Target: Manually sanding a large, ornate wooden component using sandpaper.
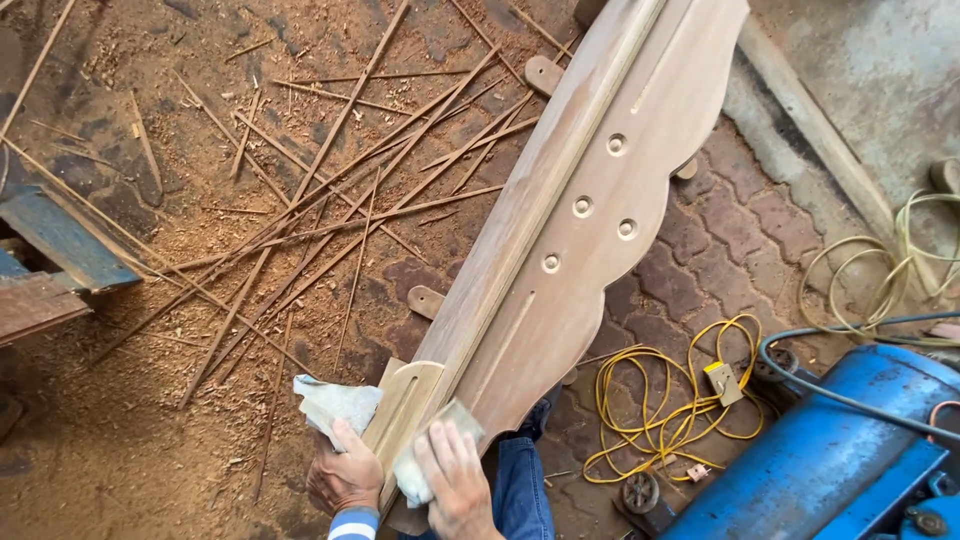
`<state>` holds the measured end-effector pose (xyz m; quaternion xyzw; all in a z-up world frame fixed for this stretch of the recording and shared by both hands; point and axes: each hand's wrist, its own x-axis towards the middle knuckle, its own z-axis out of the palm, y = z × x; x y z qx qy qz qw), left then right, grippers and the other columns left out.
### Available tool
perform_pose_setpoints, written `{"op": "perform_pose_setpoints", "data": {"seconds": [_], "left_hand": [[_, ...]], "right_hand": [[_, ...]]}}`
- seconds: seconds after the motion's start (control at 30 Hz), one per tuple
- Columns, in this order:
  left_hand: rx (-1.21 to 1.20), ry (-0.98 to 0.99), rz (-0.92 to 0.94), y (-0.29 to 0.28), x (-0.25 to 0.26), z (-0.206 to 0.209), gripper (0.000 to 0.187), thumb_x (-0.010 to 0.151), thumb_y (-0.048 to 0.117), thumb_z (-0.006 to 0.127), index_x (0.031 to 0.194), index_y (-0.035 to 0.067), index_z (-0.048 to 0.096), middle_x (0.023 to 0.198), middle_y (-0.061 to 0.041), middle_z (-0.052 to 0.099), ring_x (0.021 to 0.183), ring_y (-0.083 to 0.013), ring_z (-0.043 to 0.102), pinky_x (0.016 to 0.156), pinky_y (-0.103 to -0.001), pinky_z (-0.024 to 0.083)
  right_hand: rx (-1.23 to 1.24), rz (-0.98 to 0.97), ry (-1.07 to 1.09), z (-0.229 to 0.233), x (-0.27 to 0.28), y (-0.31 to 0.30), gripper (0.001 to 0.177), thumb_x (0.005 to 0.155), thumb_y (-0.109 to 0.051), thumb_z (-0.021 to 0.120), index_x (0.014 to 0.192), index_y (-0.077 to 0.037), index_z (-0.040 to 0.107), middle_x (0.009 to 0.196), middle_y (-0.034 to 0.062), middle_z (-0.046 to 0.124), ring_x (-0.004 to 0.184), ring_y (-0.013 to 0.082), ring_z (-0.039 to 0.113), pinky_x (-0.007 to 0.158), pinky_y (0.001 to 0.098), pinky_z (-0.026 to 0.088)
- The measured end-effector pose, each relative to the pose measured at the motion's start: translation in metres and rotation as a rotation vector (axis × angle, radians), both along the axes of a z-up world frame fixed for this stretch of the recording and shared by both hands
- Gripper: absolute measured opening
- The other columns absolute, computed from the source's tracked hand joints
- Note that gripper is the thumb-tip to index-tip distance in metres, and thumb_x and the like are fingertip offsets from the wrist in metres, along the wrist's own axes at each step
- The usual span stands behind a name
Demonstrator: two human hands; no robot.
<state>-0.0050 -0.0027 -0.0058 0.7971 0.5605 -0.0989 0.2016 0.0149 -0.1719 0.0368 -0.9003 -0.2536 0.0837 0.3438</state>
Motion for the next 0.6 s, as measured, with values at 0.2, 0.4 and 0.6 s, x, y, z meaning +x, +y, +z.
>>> {"op": "perform_pose_setpoints", "data": {"seconds": [0.2, 0.4, 0.6], "left_hand": [[-0.049, -0.089, 0.019, 0.004, -0.003, -0.015, 0.054, 0.105, 0.047, 0.039, 0.116, 0.002, 0.067, 0.091, -0.027, 0.072, 0.083, -0.0485, 0.069, 0.072, -0.056, 0.051], [-0.075, -0.054, 0.036, 0.003, 0.014, 0.019, 0.053, 0.104, 0.045, 0.04, 0.125, 0.004, 0.066, 0.095, -0.029, 0.072, 0.086, -0.0511, 0.067, 0.072, -0.057, 0.049], [-0.024, -0.147, 0.009, 0.002, 0.003, 0.001, 0.049, 0.104, 0.043, 0.043, 0.117, 0.003, 0.068, 0.101, -0.028, 0.071, 0.09, -0.0501, 0.067, 0.075, -0.057, 0.051]], "right_hand": [[0.13, -0.208, -0.224, -0.026, 0.128, 0.007, 0.049, 0.099, -0.002, 0.057, 0.148, -0.009, 0.056, 0.146, 0.02, 0.061, 0.138, 0.037, 0.059, 0.12, 0.0497, 0.048], [0.0, -0.349, -0.119, 0.009, 0.161, 0.032, 0.06, 0.09, 0.001, 0.054, 0.15, -0.002, 0.05, 0.156, 0.0245, 0.046, 0.147, 0.0439, 0.041, 0.126, 0.053, 0.03], [-0.026, 0.046, -0.011, 0.01, -0.012, -0.005, 0.057, 0.083, -0.006, 0.053, 0.14, -0.001, 0.06, 0.147, 0.0253, 0.055, 0.14, 0.0433, 0.05, 0.116, 0.0568, 0.037]]}}
